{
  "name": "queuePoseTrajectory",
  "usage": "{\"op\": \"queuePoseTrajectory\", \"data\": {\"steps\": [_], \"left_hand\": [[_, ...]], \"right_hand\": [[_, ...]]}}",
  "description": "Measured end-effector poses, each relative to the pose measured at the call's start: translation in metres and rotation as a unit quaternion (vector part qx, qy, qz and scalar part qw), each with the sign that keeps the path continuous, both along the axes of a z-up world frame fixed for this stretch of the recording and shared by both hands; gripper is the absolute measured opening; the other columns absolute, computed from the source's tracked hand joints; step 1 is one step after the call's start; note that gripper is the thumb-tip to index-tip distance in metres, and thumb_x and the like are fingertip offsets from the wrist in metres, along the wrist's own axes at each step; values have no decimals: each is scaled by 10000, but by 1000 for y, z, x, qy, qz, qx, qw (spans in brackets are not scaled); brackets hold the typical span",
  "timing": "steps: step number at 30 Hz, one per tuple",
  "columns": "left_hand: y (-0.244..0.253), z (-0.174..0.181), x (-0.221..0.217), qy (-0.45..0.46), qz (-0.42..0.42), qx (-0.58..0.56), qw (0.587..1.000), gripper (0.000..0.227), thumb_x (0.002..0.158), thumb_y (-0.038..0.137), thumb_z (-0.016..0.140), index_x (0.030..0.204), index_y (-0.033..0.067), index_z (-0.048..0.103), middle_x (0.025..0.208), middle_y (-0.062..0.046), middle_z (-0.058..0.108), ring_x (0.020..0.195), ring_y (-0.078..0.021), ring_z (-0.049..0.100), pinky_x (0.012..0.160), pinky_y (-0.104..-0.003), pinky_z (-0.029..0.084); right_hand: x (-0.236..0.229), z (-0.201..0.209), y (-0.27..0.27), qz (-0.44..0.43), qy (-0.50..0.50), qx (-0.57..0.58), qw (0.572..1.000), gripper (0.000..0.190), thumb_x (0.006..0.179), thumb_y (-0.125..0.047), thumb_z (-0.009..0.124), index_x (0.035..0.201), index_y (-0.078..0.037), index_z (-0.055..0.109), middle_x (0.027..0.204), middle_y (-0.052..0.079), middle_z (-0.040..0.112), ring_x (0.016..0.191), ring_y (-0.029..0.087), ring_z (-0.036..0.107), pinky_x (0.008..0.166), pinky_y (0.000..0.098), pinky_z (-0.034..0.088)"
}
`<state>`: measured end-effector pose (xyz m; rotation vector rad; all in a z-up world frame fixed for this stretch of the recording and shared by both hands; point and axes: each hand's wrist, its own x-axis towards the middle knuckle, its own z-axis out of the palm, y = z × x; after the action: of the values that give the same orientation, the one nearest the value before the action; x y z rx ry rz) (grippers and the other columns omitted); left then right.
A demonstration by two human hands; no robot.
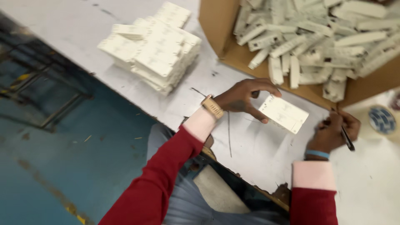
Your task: The person picks small white rectangular components from a cardboard box, writes on them with a black marker, and stacks them on the table. The person repeats this process for multiple components, organizing them into a neat pile.
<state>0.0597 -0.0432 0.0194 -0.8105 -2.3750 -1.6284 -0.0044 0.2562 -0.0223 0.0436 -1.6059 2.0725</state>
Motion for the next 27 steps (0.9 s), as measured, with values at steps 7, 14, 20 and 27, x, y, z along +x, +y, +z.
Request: {"op": "queuePoseTrajectory", "data": {"steps": [7,14,20,27], "left_hand": [[-166,78,80,96,198,71,973,715,796,167,970,1407,121,601,1386,-52,666,1298,-227,669,1123,-397,544],[-298,122,153,143,312,148,927,291,987,144,895,1109,3,672,931,-52,621,764,-133,559,703,-245,460],[-339,82,163,93,440,106,887,526,803,259,968,1234,48,753,1157,-93,743,963,-155,655,829,-289,523],[-330,41,141,20,458,-49,887,705,702,374,977,1303,114,717,1388,-78,676,1328,-259,596,1168,-411,429]], "right_hand": [[5,-7,-6,53,31,4,998,81,1074,-13,645,1098,1,569,834,85,578,615,121,500,486,267,362],[-4,-19,2,57,65,19,996,62,1096,-13,626,1135,25,595,912,101,628,635,127,538,507,278,406],[-4,-23,2,47,46,78,995,65,1124,-31,613,1158,23,604,858,80,616,631,122,542,503,271,423],[10,-13,-2,77,39,59,995,73,1137,0,604,1078,32,575,831,81,594,631,109,519,505,247,396]]}}
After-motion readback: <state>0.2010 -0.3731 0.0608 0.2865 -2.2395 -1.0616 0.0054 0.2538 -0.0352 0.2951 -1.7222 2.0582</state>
